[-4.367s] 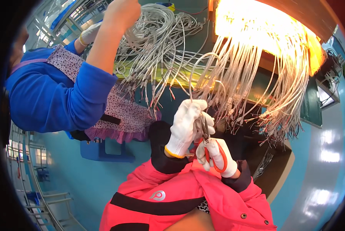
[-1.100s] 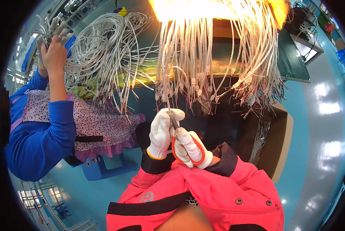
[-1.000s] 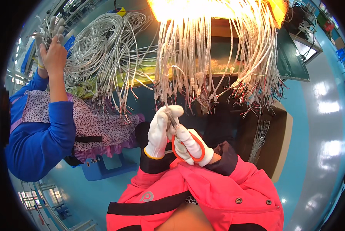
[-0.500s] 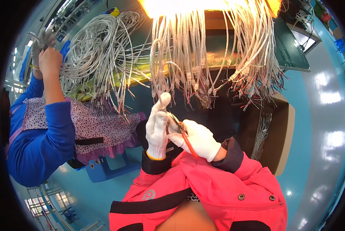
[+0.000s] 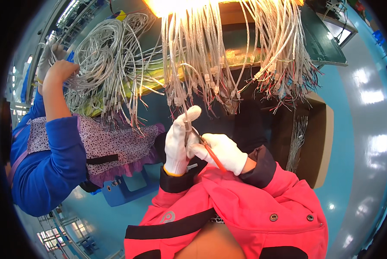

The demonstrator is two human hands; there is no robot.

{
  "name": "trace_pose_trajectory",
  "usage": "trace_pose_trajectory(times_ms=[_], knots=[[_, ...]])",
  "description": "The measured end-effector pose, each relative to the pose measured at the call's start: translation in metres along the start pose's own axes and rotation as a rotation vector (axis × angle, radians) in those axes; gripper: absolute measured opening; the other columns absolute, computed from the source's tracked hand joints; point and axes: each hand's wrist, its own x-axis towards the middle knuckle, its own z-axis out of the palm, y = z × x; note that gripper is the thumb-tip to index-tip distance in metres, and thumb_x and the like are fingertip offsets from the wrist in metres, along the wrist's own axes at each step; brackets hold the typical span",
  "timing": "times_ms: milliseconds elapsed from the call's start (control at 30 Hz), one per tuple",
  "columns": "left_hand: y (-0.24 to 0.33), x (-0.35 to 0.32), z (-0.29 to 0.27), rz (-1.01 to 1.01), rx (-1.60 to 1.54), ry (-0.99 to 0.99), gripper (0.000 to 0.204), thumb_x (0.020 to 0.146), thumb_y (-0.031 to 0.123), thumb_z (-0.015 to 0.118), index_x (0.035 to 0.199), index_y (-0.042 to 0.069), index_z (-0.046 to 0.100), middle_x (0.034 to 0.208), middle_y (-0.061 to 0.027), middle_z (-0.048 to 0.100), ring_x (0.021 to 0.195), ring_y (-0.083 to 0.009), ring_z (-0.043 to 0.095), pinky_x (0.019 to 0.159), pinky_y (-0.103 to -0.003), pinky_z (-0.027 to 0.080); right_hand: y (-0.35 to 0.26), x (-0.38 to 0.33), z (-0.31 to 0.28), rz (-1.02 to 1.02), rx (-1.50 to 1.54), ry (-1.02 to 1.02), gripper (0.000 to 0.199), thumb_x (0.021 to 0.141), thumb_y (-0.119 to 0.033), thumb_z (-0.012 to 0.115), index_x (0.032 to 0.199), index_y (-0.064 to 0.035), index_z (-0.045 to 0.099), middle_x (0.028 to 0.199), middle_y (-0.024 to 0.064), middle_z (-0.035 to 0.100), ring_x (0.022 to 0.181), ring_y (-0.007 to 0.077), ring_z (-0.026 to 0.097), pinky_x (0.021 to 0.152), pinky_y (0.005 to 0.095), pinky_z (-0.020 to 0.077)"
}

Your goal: Trimming and organizing electrical wires at a manual assembly station in a factory.

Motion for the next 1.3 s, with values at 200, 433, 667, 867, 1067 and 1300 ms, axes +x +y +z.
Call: trace_pose_trajectory(times_ms=[200, 433, 667, 867, 1067, 1300], knots=[[-0.02, -0.002, -0.002, 0.061, -0.188, 0.143, 0.057, 0.094, 0.037, 0.045, 0.131, -0.005, 0.036, 0.102, -0.0083, 0.059, 0.043, -0.0026, 0.041, 0.037, -0.018, 0.033, -0.027, 0.0, -0.009, 0.08, -0.182, -0.05, 0.04, 0.078, -0.047, 0.058, 0.077, -0.0067, 0.062, 0.072, 0.0112, 0.06, 0.071, 0.0283, 0.06, 0.068, 0.0346, 0.0466], [-0.017, -0.002, 0.004, -0.172, -0.713, 0.054, 0.048, 0.097, 0.036, 0.035, 0.138, 0.01, 0.03, 0.062, 0.0002, 0.044, 0.034, -0.0078, 0.033, 0.033, -0.024, 0.029, 0.004, -0.004, 0.0, 0.093, 0.256, -0.013, 0.033, 0.081, -0.035, 0.064, 0.074, -0.0026, 0.065, 0.066, 0.0079, 0.063, 0.061, 0.0139, 0.06, 0.057, 0.0283, 0.0459], [-0.019, -0.004, -0.004, -0.056, -0.265, -0.002, 0.058, 0.092, 0.04, 0.047, 0.137, 0.006, 0.032, 0.073, 0.0004, 0.051, 0.045, -0.008, 0.041, 0.042, -0.023, 0.038, -0.001, -0.008, -0.004, 0.213, 0.355, 0.006, 0.028, 0.081, -0.021, 0.067, 0.066, 0.001, 0.059, 0.059, 0.0011, 0.056, 0.057, 0.0054, 0.049, 0.052, 0.024, 0.0422], [0.001, -0.011, 0.004, 0.172, 0.808, 0.235, 0.037, 0.082, 0.026, 0.066, 0.106, 0.0, 0.055, 0.094, -0.0084, 0.063, 0.077, -0.0155, 0.061, 0.07, -0.029, 0.05, 0.002, -0.005, -0.007, 0.09, 0.154, 0.022, 0.029, 0.079, -0.02, 0.068, 0.062, 0.0009, 0.055, 0.052, 0.002, 0.05, 0.051, 0.0058, 0.046, 0.047, 0.0261, 0.0407], [-0.003, -0.024, 0.006, 0.401, 1.265, 0.34, 0.021, 0.087, 0.022, 0.054, 0.097, 0.004, 0.059, 0.08, -0.0119, 0.064, 0.066, -0.0256, 0.064, 0.059, -0.032, 0.051, 0.027, -0.001, 0.001, -0.03, -0.011, 0.053, 0.028, 0.077, -0.016, 0.067, 0.059, 0.001, 0.054, 0.051, 0.0048, 0.051, 0.047, 0.0058, 0.046, 0.043, 0.0266, 0.0393], [-0.015, -0.019, 0.007, 0.397, 1.045, 0.311, 0.024, 0.09, 0.023, 0.051, 0.099, 0.002, 0.058, 0.073, -0.0107, 0.064, 0.061, -0.0218, 0.063, 0.054, -0.03, 0.049, 0.018, -0.01, -0.007, 0.134, 0.329, -0.032, 0.022, 0.078, -0.008, 0.064, 0.06, -0.0007, 0.053, 0.054, -0.0047, 0.047, 0.05, 0.0027, 0.039, 0.042, 0.0213, 0.0299]])
